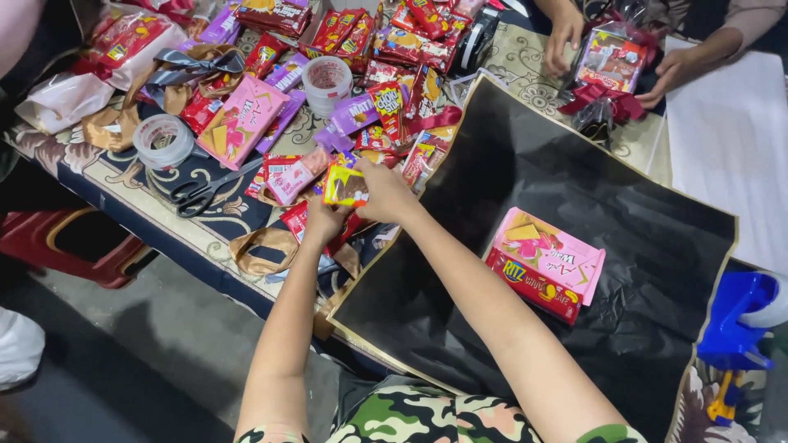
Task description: Arranging various snack packages and a cardboard base on a sheet of black wrapping paper to create a gift arrangement.
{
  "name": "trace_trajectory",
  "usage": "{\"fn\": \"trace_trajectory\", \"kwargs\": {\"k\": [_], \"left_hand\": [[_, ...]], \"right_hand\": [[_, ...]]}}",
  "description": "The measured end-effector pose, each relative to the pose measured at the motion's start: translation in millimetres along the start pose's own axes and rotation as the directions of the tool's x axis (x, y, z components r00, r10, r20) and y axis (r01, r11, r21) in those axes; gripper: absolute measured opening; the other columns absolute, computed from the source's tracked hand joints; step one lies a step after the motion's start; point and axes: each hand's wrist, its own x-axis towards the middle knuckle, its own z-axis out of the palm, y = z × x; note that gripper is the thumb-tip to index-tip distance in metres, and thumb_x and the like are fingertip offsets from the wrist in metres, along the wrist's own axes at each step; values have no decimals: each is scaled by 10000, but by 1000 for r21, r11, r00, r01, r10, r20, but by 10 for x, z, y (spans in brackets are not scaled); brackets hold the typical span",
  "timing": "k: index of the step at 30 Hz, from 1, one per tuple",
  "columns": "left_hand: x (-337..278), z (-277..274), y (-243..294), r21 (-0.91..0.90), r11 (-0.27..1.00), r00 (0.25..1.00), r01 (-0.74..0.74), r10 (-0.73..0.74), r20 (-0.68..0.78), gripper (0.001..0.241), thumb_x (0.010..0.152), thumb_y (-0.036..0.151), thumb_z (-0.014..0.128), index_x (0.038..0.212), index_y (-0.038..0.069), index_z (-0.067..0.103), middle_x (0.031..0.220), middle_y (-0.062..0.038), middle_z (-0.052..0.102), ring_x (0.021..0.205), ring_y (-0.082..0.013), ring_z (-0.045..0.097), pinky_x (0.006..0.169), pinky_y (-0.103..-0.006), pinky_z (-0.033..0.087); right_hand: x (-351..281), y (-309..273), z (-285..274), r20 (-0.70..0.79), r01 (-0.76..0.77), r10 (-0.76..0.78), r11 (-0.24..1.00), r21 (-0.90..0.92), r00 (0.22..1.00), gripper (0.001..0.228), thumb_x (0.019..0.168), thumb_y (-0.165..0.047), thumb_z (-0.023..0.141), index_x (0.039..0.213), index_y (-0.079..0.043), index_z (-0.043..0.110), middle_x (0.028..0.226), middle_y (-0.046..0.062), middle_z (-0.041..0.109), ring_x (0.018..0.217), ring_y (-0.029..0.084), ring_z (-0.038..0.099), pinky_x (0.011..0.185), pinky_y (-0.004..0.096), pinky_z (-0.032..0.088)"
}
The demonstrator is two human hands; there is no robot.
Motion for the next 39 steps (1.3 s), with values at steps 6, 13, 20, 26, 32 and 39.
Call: {"fn": "trace_trajectory", "kwargs": {"k": [6,13,20,26,32,39], "left_hand": [[-52,-146,-36,-11,1000,999,-27,28,44,400,726,188,849,1111,122,768,979,-119,763,1042,-341,704,873,-480,572],[-336,-538,602,-181,971,984,-160,142,-106,265,939,65,647,1193,37,717,1087,-196,733,1056,-352,701,881,-420,568],[-758,-505,1540,-147,893,903,-426,430,-3,238,962,162,711,1172,52,718,1006,-174,741,989,-350,715,881,-430,536],[-1149,222,1979,45,721,653,-692,598,464,290,929,202,698,1208,123,703,1061,-108,728,1032,-330,691,920,-437,514],[-1692,1406,1823,150,319,326,-936,622,712,531,828,246,802,1311,100,637,1251,-125,667,1215,-299,618,999,-407,462],[-1932,2194,1636,294,58,208,-954,833,513,395,912,137,651,1295,40,651,1267,-165,666,1238,-318,605,1030,-444,461]], "right_hand": [[-30,31,188,-19,155,-160,976,-153,987,821,645,-200,802,1412,-136,517,1338,110,567,1314,304,526,1162,539,232],[-260,107,-269,-267,228,-222,974,-8,938,892,649,-151,824,1477,-149,492,1307,86,525,1274,319,546,1112,523,292],[-1218,741,-1257,-577,259,-155,960,102,802,758,635,-192,938,1329,-147,634,1223,74,610,1142,315,650,983,442,466],[-2254,1759,-1373,-534,-84,153,985,153,831,811,607,-150,931,1368,-132,650,1195,138,688,1133,384,666,997,438,480],[-2861,2313,-990,-485,-335,375,927,172,790,949,589,-174,906,1464,-174,540,1219,134,712,1161,390,652,1051,471,437],[-3107,2677,-707,-409,-417,468,883,214,783,1010,696,-235,895,1565,-199,383,1329,78,677,1274,315,592,1169,468,256]]}}
